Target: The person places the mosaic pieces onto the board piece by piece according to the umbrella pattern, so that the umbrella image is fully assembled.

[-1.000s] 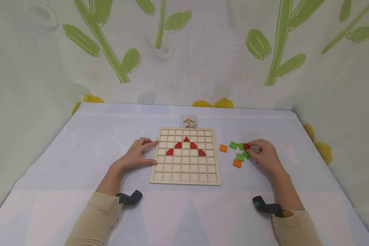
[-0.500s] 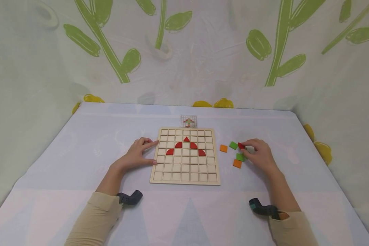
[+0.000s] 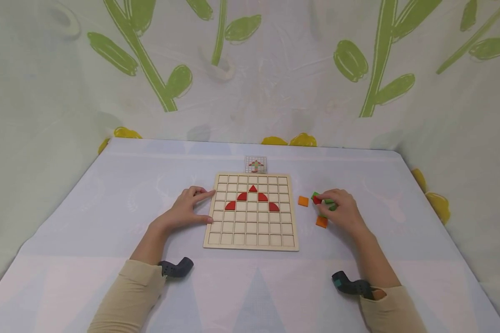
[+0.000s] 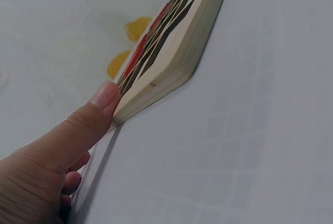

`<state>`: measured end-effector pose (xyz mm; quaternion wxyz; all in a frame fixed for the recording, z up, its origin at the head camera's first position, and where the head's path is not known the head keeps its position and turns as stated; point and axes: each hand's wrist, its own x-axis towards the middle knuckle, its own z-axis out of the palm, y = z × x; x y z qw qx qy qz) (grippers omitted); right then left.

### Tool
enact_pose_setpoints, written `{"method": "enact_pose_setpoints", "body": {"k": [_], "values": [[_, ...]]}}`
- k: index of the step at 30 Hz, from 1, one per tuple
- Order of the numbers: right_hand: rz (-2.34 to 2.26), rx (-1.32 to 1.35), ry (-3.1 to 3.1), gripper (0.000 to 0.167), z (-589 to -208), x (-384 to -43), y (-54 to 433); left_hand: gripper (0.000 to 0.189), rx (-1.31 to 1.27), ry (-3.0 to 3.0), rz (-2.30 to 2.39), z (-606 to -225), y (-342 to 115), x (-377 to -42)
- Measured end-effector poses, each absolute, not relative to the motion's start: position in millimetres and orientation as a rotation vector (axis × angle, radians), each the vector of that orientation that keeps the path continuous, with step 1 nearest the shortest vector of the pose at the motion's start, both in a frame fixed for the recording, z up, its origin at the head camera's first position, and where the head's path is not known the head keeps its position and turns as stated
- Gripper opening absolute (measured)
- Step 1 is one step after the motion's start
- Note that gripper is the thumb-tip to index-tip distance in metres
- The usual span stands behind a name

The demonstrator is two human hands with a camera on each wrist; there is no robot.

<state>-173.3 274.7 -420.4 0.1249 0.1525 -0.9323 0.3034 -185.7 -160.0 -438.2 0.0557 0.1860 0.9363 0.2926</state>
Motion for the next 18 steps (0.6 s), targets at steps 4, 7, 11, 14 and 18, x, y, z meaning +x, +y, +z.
{"method": "enact_pose_setpoints", "body": {"k": [4, 7, 11, 14, 18], "values": [[0.912, 0.474, -2.694, 0.02, -424, -174, 272, 0.086, 0.569, 2.852, 0.872, -440, -160, -186], [0.934, 0.501, -2.68, 0.02, -425, -174, 268, 0.086, 0.575, 2.853, 0.871, -440, -160, -186], [0.938, 0.523, -2.655, 0.021, -425, -173, 263, 0.086, 0.579, 2.851, 0.88, -441, -160, -186], [0.957, 0.556, -2.623, 0.022, -425, -173, 258, 0.086, 0.57, 2.849, 0.885, -441, -160, -186], [1.001, 0.638, -2.545, 0.022, -427, -173, 253, 0.086, 0.572, 2.852, 0.888, -442, -160, -186]]}}
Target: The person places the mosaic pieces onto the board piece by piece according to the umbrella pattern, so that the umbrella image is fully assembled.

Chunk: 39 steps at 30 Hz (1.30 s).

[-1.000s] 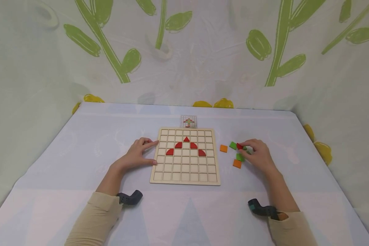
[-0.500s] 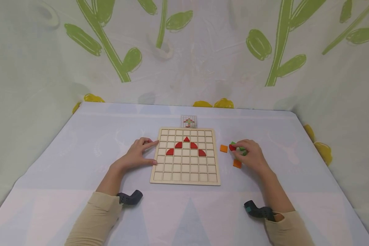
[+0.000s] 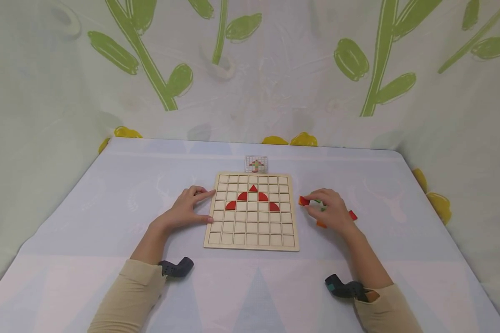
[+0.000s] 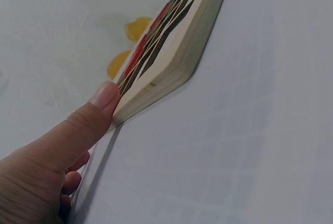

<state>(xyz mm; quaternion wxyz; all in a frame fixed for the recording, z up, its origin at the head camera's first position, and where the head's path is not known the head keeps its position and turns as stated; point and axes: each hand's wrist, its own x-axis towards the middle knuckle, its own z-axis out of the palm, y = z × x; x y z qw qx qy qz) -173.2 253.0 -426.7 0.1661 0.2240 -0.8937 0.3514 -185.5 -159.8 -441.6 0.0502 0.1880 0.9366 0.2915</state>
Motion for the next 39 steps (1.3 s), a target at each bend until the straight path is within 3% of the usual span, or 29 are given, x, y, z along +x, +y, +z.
{"method": "enact_pose_setpoints", "body": {"k": [39], "values": [[1.064, 0.879, -2.653, 0.022, -418, -171, 187, 0.083, 0.488, 2.696, 0.967, -432, -162, -189]]}}
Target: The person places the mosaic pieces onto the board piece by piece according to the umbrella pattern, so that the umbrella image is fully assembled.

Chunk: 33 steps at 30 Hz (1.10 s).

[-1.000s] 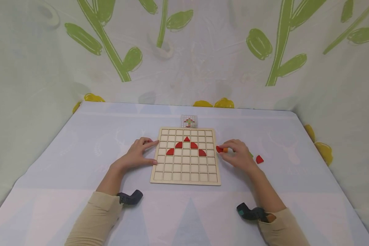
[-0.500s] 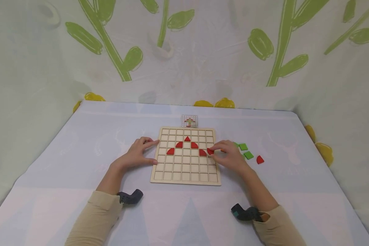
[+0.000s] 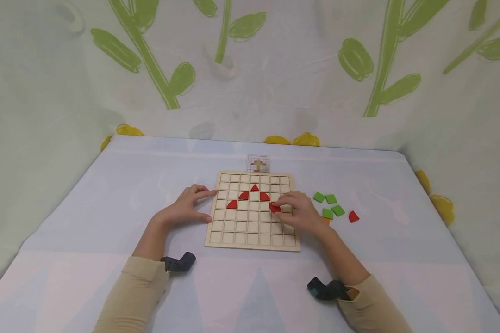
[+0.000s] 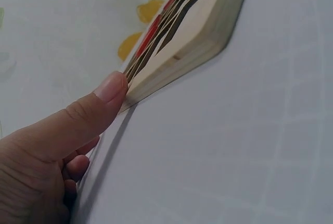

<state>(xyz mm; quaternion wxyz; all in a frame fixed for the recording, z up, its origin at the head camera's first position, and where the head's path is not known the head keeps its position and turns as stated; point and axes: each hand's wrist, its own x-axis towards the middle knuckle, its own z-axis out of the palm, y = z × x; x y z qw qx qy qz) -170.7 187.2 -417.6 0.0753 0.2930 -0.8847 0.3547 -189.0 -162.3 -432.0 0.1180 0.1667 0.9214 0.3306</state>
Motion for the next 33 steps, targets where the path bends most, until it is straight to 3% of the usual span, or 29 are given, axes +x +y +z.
{"method": "enact_pose_setpoints", "body": {"k": [12, 33], "values": [[1.076, 1.179, -2.395, 0.023, -427, -176, 168, 0.083, 0.434, 2.71, 0.975, -433, -160, -189], [1.037, 1.246, -2.514, 0.02, -426, -156, 142, 0.084, 0.466, 2.704, 0.994, -434, -162, -188]]}}
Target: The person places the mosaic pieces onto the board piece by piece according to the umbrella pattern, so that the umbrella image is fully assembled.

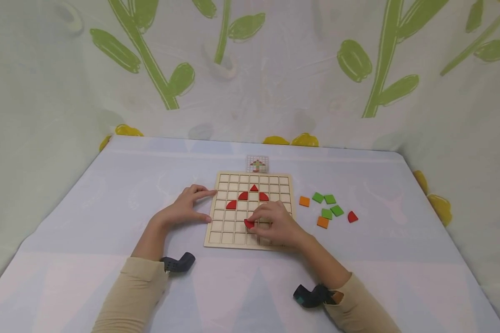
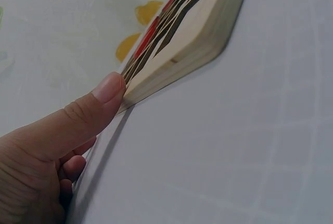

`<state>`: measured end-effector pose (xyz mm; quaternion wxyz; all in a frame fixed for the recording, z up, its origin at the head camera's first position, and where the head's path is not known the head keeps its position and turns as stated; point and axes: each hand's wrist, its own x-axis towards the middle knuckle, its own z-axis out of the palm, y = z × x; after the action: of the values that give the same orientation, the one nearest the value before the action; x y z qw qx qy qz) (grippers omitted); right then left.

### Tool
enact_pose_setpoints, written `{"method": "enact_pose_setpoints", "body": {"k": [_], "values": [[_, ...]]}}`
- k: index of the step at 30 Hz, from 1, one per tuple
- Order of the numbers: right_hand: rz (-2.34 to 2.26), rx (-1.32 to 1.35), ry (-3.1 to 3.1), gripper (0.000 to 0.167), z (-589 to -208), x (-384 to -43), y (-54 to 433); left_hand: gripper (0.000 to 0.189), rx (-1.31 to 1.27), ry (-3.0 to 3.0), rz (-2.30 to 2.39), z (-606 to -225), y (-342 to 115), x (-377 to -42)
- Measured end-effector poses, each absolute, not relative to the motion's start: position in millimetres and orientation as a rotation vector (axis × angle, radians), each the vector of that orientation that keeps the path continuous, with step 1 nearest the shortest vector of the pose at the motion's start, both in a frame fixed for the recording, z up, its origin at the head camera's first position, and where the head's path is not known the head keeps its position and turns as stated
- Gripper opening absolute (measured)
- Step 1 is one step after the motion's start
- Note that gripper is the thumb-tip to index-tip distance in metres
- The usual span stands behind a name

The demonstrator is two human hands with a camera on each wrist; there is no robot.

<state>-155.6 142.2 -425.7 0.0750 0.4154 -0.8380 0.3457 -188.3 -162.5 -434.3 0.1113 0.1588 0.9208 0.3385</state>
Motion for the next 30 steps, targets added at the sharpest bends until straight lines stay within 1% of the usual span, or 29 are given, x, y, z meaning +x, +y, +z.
{"method": "enact_pose_setpoints", "body": {"k": [4, 11, 19, 30], "values": [[1.043, 1.272, -2.53, 0.02, -426, -151, 139, 0.083, 0.466, 2.709, 0.988, -434, -162, -188], [1.095, 1.219, -2.639, 0.02, -425, -144, 135, 0.084, 0.457, 2.703, 0.984, -434, -162, -188], [1.032, 1.334, -2.589, 0.02, -431, -143, 132, 0.083, 0.455, 2.702, 0.977, -434, -161, -189], [0.97, 1.369, -2.563, 0.022, -435, -143, 128, 0.083, 0.449, 2.694, 0.976, -431, -161, -188]]}}
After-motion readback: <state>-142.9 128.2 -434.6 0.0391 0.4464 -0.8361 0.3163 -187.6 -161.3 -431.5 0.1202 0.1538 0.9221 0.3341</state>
